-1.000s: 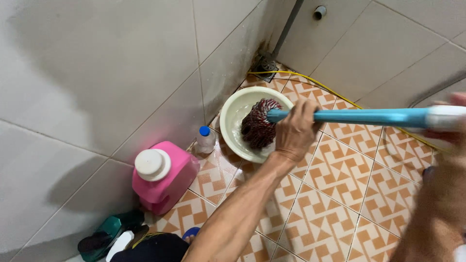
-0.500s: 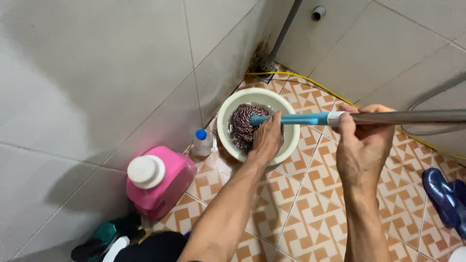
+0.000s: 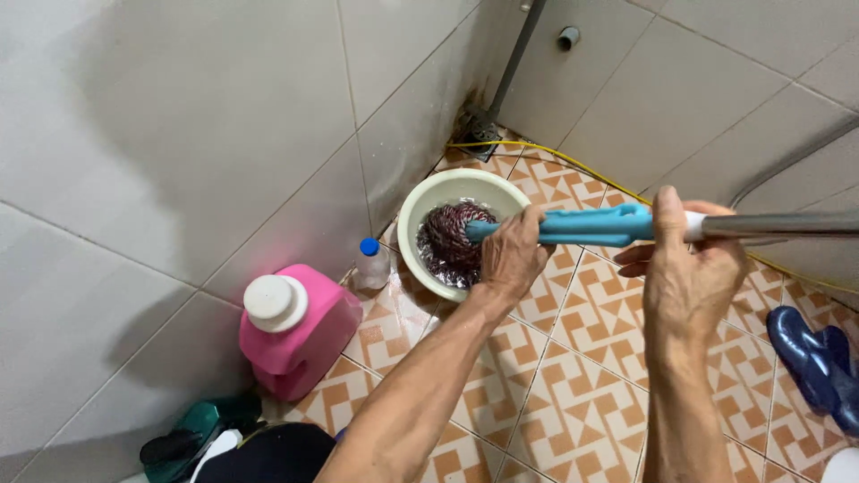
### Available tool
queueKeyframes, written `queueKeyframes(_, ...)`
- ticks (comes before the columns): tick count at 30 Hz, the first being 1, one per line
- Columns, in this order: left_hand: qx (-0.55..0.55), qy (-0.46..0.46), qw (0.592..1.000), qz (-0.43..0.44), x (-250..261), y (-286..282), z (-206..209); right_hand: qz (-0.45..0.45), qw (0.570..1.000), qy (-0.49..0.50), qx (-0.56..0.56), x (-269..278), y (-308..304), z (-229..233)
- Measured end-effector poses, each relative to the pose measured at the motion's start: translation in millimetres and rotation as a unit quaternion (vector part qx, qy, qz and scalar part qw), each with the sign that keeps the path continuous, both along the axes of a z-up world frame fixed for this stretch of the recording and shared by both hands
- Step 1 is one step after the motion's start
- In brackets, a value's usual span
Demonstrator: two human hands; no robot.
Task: Mopping the floor starting from a bathroom and moving into a hallway using a mop and bucket.
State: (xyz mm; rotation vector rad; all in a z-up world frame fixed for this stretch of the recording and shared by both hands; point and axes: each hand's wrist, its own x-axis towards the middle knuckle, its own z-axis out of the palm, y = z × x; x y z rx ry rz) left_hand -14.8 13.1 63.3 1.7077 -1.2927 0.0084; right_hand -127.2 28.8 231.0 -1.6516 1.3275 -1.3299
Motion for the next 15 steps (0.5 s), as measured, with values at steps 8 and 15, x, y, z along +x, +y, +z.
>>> queueKeyframes(8,0.076,0.108,0.985,-0.115,15.1,15.6,-1.3,-0.007,0.992,-0.128,0.002,-18.9,-2.3,6.9)
queueKeyframes(15,-0.095,-0.019,0.993,-0.074,-5.2,28.2,39.8,0.09,0.993,0.061,-0.046,-119.8,-63.6,-17.4)
